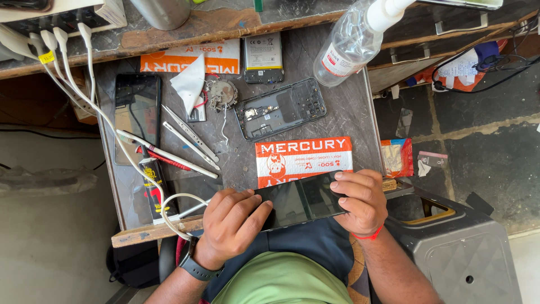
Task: The person repairs a disassembled smartphone by connecting a charging cable to the motherboard and testing the device. They use a metal tool to adjust internal components and a cotton swab to clean the circuit board. The person repeatedly connects and disconnects the cable while manipulating the phone's internal parts.
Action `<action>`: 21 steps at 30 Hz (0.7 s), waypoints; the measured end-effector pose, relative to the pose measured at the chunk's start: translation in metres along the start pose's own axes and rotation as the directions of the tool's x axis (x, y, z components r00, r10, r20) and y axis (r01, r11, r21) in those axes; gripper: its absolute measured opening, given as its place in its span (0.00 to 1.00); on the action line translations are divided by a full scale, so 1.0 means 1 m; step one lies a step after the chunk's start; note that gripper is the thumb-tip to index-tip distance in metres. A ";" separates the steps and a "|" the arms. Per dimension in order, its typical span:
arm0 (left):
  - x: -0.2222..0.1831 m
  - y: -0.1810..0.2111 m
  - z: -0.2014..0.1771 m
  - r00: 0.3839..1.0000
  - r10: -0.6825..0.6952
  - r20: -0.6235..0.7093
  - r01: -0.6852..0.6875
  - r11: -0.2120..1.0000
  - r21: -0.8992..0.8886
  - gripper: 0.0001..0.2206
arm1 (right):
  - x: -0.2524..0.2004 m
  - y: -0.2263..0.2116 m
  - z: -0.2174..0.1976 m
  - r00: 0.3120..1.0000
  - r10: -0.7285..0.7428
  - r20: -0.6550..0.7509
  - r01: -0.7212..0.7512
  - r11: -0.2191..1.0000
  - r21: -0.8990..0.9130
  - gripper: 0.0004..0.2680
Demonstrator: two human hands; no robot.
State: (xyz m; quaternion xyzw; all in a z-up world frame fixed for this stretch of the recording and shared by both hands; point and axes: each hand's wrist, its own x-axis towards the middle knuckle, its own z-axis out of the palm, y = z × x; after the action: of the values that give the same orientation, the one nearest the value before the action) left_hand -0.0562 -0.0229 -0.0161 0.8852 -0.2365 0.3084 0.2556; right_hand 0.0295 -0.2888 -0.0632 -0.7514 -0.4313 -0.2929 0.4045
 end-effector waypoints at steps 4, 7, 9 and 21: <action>0.001 0.000 -0.001 1.000 0.000 0.005 0.000 1.000 -0.006 0.13 | -0.001 0.000 0.000 1.000 0.006 -0.001 -0.006 1.000 0.003 0.18; 0.002 0.000 -0.001 1.000 -0.003 0.006 0.003 1.000 -0.016 0.13 | 0.000 0.000 0.000 1.000 0.004 -0.005 -0.004 1.000 0.001 0.18; 0.002 0.000 -0.001 1.000 -0.003 0.007 0.003 1.000 -0.010 0.13 | 0.001 0.000 0.000 1.000 0.010 -0.004 -0.010 1.000 0.000 0.18; 0.001 0.000 0.003 0.999 -0.037 0.018 0.037 0.999 -0.029 0.15 | 0.008 -0.001 -0.001 0.995 0.099 0.031 -0.100 0.994 0.038 0.23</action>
State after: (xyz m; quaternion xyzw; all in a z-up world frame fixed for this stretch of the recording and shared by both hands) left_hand -0.0541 -0.0251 -0.0175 0.8883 -0.2267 0.2925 0.2721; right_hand 0.0324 -0.2864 -0.0563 -0.7679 -0.4048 -0.2530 0.4271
